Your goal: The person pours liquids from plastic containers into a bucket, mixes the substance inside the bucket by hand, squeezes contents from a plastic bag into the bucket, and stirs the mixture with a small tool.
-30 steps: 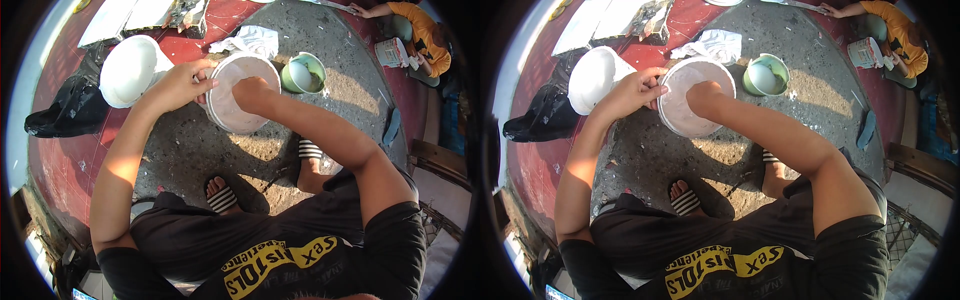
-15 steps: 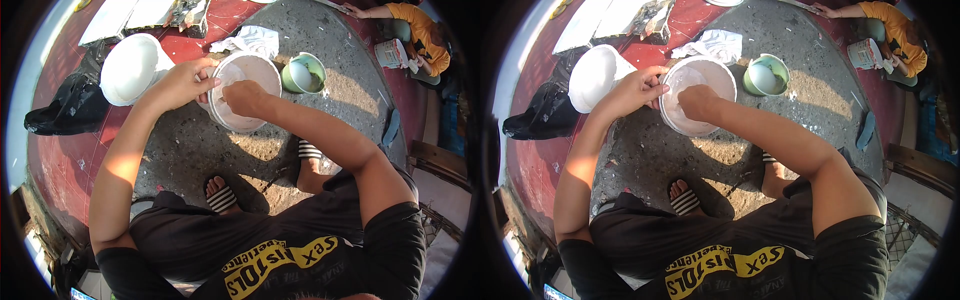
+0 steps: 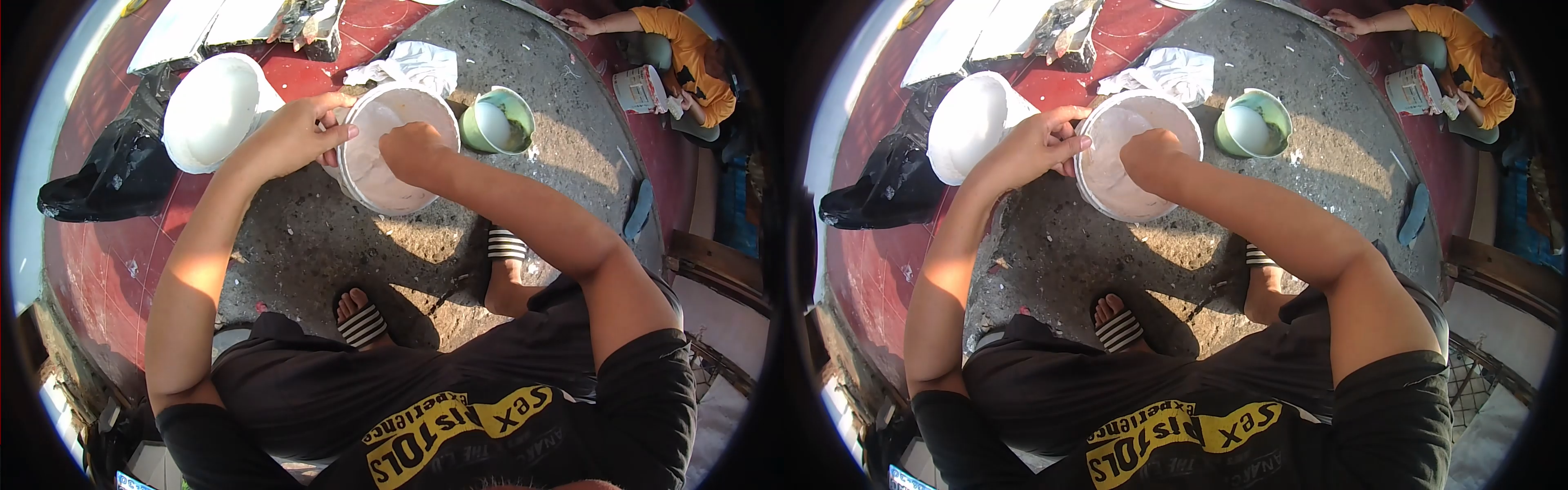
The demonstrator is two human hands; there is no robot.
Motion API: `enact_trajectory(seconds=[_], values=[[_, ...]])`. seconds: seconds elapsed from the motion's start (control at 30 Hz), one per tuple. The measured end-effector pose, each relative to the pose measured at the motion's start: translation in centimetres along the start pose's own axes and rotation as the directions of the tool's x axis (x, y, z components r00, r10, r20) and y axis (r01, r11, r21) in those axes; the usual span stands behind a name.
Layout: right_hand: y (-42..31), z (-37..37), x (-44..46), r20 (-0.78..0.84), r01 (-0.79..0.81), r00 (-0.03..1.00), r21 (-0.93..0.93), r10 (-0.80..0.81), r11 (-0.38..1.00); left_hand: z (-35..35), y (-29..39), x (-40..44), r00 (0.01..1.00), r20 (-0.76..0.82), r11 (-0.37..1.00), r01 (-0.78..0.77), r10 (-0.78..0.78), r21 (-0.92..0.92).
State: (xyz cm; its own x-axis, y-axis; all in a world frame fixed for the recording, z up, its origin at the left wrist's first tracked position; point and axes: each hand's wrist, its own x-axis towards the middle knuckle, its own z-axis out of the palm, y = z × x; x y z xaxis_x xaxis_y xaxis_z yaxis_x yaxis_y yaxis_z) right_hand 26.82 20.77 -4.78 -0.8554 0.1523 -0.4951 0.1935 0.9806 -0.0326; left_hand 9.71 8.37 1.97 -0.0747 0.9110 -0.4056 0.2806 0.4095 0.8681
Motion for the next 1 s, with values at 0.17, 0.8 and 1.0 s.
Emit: enact_trajectory(seconds=[0.17, 0.8, 1.0], values=[[-0.7, 0.4, 0.3, -0.156, -0.107, 0.983, -0.049, 0.098, 0.993, 0.0, 0.0, 0.2, 1.000, 0.007, 1.000, -0.012, 0.012, 0.028], [0.2, -0.9, -0.7, -0.029, -0.023, 0.999, -0.183, 0.018, 0.983, 0.3, 0.6, 0.1, 1.000, 0.022, 0.999, -0.004, 0.003, 0.044], [0.6, -0.1, -0.2, -0.183, 0.064, 0.979, -0.122, -0.086, 0.991, 0.3, 0.6, 0.1, 1.000, 0.005, 0.999, 0.017, -0.017, 0.043]])
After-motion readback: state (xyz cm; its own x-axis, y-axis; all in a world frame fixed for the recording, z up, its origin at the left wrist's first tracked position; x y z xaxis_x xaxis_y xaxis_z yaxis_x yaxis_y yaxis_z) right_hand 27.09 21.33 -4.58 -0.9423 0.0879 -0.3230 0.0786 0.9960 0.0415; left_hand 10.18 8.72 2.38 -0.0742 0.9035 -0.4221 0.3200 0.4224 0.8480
